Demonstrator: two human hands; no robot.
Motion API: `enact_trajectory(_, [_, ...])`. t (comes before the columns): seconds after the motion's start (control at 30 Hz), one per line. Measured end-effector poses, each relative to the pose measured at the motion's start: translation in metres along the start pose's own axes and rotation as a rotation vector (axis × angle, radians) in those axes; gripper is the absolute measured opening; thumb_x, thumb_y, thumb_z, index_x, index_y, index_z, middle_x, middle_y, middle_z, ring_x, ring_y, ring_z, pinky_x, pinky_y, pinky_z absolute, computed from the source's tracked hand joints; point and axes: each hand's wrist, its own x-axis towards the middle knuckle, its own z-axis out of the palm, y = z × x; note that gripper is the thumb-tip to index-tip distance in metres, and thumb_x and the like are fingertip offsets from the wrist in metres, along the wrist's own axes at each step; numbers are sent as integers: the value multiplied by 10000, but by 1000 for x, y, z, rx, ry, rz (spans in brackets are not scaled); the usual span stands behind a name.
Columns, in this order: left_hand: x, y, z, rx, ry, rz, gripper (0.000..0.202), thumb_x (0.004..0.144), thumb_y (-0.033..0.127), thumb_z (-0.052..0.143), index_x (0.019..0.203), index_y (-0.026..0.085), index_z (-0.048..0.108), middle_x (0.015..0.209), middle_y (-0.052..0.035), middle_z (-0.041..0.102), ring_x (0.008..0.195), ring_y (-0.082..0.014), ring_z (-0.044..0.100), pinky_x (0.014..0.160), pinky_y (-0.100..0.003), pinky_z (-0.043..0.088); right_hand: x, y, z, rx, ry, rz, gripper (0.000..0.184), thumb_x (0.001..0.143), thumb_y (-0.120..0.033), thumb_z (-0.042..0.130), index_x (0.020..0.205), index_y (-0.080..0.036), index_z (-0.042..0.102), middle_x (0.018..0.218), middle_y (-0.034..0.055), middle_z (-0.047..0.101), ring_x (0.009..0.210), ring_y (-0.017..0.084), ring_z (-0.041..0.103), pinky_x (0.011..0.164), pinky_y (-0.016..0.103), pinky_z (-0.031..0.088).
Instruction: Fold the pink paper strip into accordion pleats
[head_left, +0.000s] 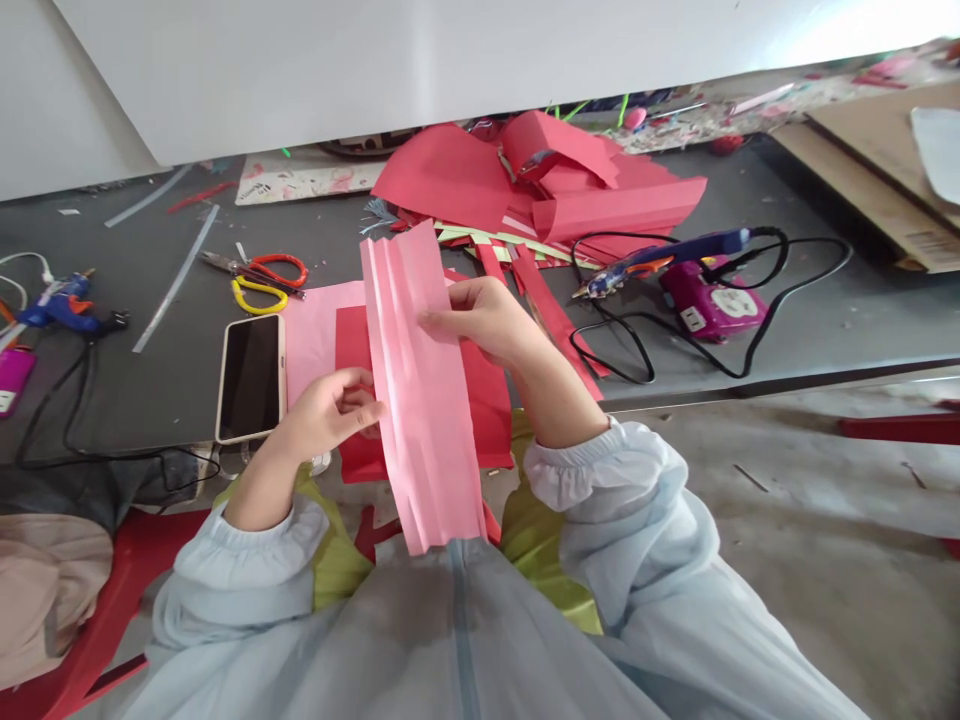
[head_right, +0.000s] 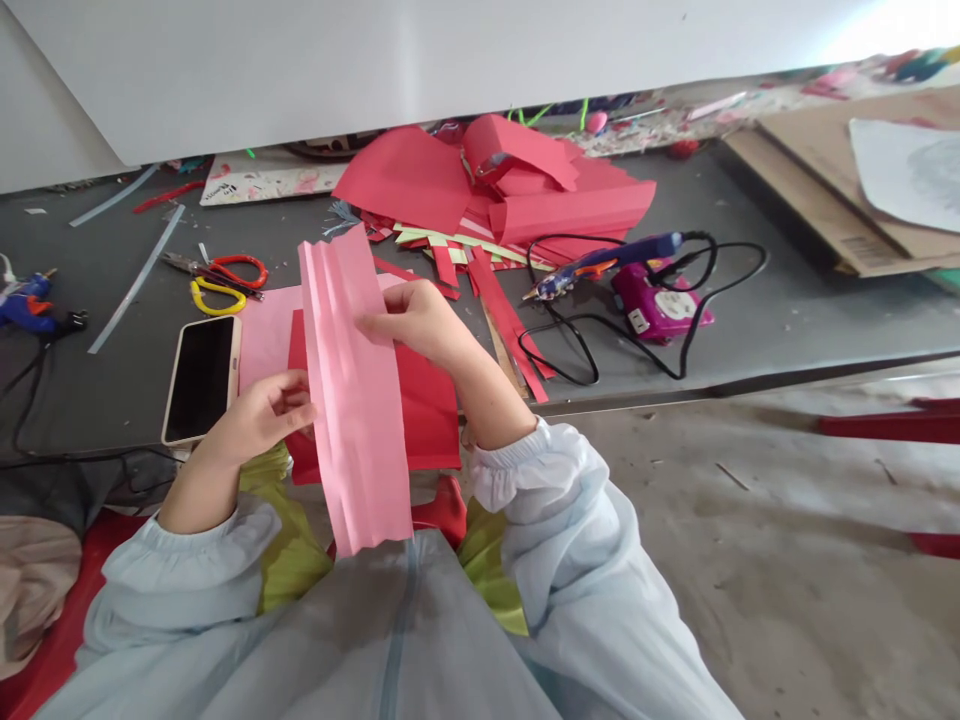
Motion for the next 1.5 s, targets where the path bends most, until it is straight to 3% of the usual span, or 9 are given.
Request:
enact_trajectory(0.17, [7, 4, 4, -52, 212, 163, 442, 628, 488, 864, 839, 187, 618, 661, -4, 668, 562, -162, 664, 525, -258, 579, -6, -4, 10, -105, -182, 35, 197, 709, -271, 701, 584, -143, 619, 551, -41, 503, 536, 62, 419, 514, 233, 314])
enact_trajectory(0.33, [10, 6, 8, -12, 410, 249, 410, 644, 488, 852, 702, 184, 582, 604, 32, 593, 525, -102, 582, 491, -201, 524, -6, 0, 15, -155, -253, 36, 251, 709, -267, 685, 537, -146, 549, 533, -50, 466, 523, 52, 382, 488, 224, 259])
enact_trajectory(0.5, [11, 3, 5, -6, 415, 260, 384, 696, 445, 813, 636, 185, 537, 567, 49, 545, 466, -83, 540, 469, -205, 510, -6, 4, 14, -209, -254, 39, 276, 726, -301, 692, 551, -144, 549, 532, -57, 422, 522, 47, 344, 486, 228, 221])
enact_trajectory(0.8, [10, 1, -1, 11, 407, 276, 354, 706, 366, 791, 612, 184, 502, 547, 56, 538, 439, -79, 556, 427, -180, 447, -9, 5, 10, -190, -242, 100, 245, 731, -344, 717, 649, -134, 621, 584, -27, 532, 562, 78, 441, 531, 237, 320])
enact_trajectory(1.13, [9, 0, -4, 16, 427, 294, 320, 700, 344, 808, 634, 178, 543, 568, 41, 592, 455, -80, 579, 452, -176, 446, -9, 5, 13, -66, -313, 123, 342, 716, -339, 747, 553, -173, 496, 543, -65, 415, 535, 56, 370, 518, 237, 286])
enact_trajectory(1.5, [9, 2, -2, -10, 428, 280, 313, 663, 336, 838, 634, 176, 570, 551, 47, 571, 448, -71, 555, 437, -167, 445, -8, 12, 8, -47, -328, 140, 368, 729, -389, 756, 565, -171, 509, 562, -64, 399, 546, 55, 353, 513, 231, 280])
